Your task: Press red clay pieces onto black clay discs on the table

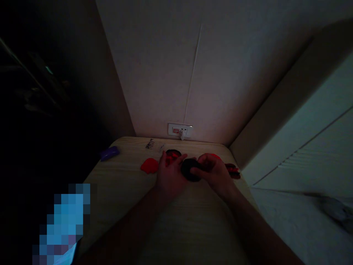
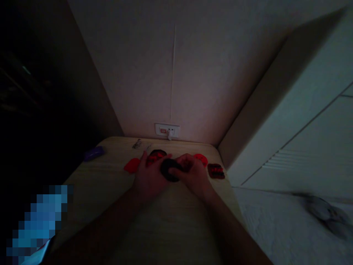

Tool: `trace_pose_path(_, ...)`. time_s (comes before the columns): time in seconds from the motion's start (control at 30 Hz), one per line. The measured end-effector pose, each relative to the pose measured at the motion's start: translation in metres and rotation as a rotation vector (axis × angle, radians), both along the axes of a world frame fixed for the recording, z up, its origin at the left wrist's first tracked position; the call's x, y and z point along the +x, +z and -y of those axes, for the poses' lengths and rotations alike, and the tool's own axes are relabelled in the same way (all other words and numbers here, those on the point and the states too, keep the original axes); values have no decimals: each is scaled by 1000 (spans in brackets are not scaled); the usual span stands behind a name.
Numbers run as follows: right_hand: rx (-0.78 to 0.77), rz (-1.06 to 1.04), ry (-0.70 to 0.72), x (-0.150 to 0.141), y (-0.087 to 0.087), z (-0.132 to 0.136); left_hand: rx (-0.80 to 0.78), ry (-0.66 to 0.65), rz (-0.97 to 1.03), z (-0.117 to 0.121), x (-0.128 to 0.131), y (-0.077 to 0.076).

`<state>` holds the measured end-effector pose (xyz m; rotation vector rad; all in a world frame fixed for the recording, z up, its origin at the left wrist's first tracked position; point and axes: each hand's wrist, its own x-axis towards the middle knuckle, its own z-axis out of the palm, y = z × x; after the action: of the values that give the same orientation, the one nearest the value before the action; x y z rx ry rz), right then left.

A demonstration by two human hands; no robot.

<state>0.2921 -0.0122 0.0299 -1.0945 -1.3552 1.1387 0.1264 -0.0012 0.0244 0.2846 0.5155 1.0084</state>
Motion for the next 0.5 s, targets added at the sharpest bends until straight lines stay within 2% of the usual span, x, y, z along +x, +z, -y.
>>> trace_pose_path(0.1, -64, -205, -124, 3, -13, -7, 203, 158, -248, -5, 6, -10)
trace_pose_path(0.2, -110, -238, -109, 3, -20, -6, 378, 233, -548, -7, 10, -21)
trace_pose_path(0.27, -113, -217, -100, 3, -22, -5, 486, 253, -679, -6, 10, -25)
trace_pose_path(0.37, -66, -154, -138, 5, -23, -4, 587, 220, -767, -4, 8, -26)
trace_pose_path(0.5, -66, -143, -139, 7, -26, -5, 588, 225, -802, -3, 8, -22)
